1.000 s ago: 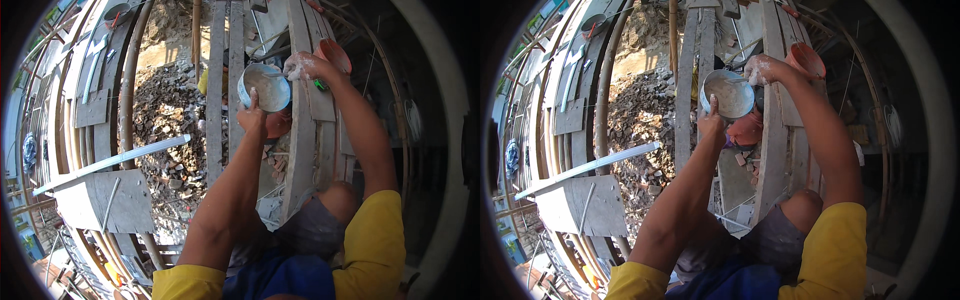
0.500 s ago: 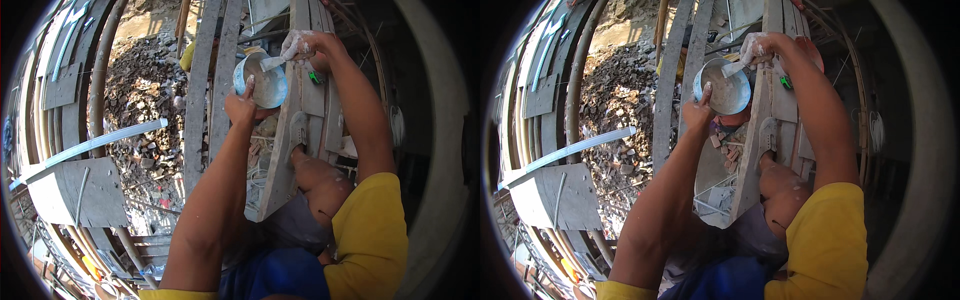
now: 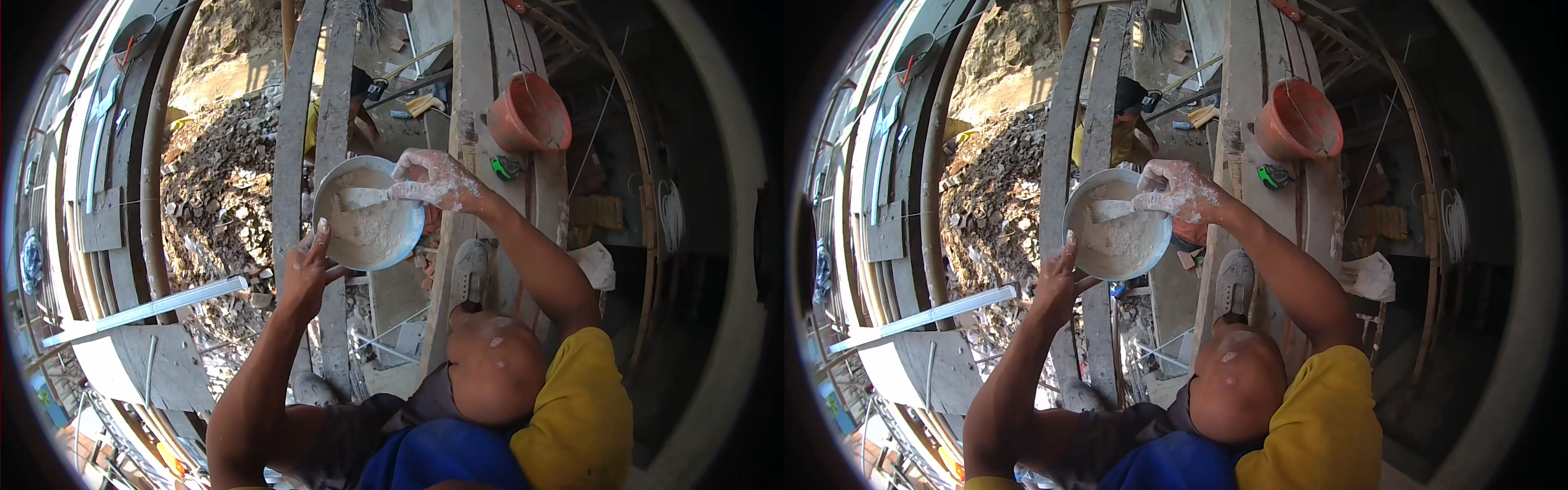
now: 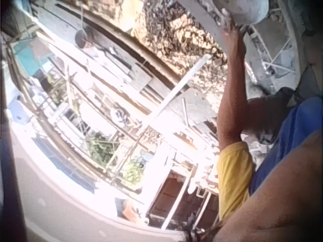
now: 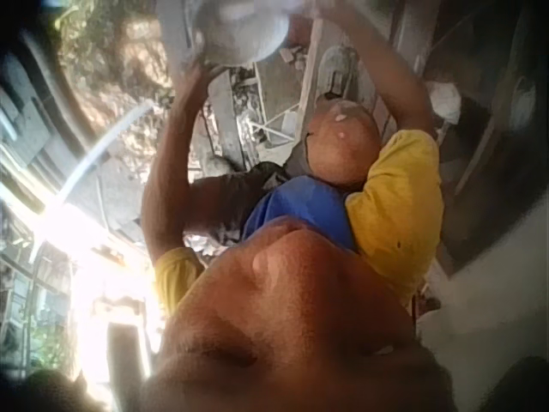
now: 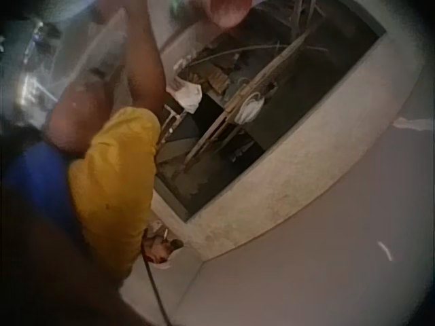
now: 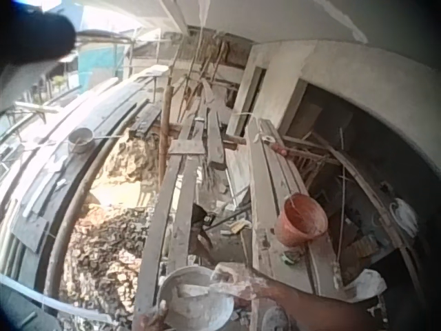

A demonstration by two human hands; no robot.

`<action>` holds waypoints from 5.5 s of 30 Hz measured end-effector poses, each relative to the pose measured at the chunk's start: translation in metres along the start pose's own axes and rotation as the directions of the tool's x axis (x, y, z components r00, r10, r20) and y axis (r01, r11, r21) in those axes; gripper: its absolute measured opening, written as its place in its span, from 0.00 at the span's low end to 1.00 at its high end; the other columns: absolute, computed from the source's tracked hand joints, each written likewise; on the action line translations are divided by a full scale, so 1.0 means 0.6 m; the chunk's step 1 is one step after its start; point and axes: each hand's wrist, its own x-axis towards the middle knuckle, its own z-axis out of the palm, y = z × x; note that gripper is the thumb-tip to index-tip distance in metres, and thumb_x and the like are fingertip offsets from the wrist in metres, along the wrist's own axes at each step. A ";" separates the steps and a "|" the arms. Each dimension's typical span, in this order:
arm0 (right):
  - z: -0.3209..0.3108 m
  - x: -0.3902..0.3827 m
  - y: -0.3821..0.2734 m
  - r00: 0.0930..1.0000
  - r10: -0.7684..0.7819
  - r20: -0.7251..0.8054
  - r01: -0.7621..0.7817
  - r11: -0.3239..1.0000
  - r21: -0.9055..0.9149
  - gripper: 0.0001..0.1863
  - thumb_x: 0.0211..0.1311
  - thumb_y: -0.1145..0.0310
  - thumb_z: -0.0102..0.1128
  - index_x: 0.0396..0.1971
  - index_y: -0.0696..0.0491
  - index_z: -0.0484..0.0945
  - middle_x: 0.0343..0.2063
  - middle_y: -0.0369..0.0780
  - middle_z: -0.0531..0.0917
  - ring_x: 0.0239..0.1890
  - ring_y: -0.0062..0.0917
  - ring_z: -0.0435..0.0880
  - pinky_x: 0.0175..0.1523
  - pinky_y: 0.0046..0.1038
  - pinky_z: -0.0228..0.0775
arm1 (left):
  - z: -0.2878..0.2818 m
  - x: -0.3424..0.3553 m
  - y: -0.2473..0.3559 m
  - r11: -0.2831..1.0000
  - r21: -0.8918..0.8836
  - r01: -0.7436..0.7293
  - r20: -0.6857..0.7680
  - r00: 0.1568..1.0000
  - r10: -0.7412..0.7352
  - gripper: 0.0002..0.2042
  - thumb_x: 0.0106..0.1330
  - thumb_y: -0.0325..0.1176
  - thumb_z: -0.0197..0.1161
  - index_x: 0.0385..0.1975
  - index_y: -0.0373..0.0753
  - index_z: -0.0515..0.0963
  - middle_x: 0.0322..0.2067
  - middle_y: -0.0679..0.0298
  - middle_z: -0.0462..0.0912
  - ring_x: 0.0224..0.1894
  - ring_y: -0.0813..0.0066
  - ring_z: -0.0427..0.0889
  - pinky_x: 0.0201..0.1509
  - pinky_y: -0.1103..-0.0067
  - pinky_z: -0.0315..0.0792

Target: Mixing plaster compound in a bowl and applying it to a ceiling seam using a trowel.

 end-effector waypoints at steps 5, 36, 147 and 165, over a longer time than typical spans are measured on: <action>-0.057 -0.065 0.048 0.996 -0.076 -0.048 0.076 0.997 -0.012 0.18 0.52 0.64 0.69 0.37 0.58 0.75 0.36 0.40 0.73 0.37 0.22 0.77 0.40 0.26 0.70 | 0.054 0.011 0.003 0.982 0.151 0.111 0.019 0.993 -0.115 0.33 0.68 0.56 0.47 0.54 0.27 0.66 0.48 0.50 0.76 0.48 0.62 0.80 0.49 0.70 0.78; -0.484 -0.087 0.428 0.855 0.225 -0.467 -0.517 0.426 -0.742 0.33 0.41 0.64 0.70 0.52 0.50 0.72 0.50 0.42 0.76 0.58 0.38 0.66 0.59 0.44 0.57 | 0.326 0.146 -0.192 0.957 0.252 0.141 -0.003 0.989 -0.145 0.23 0.71 0.48 0.47 0.53 0.33 0.70 0.44 0.56 0.79 0.44 0.67 0.81 0.46 0.72 0.79; -0.237 -0.147 0.156 0.962 -0.049 -0.268 -0.059 0.923 -0.380 0.15 0.46 0.72 0.70 0.35 0.58 0.77 0.30 0.45 0.78 0.35 0.38 0.80 0.39 0.34 0.71 | 0.307 0.159 -0.118 0.999 0.002 -0.047 -0.098 0.994 0.047 0.28 0.69 0.51 0.50 0.55 0.29 0.66 0.48 0.52 0.76 0.48 0.64 0.79 0.50 0.69 0.78; -0.173 -0.172 0.145 0.908 -0.344 -0.240 0.226 0.883 -0.412 0.16 0.48 0.78 0.68 0.37 0.59 0.73 0.37 0.48 0.81 0.40 0.41 0.82 0.45 0.35 0.74 | 0.302 0.156 -0.104 0.996 -0.081 -0.036 -0.075 0.997 0.030 0.25 0.68 0.44 0.55 0.59 0.32 0.65 0.49 0.55 0.76 0.47 0.67 0.79 0.49 0.70 0.78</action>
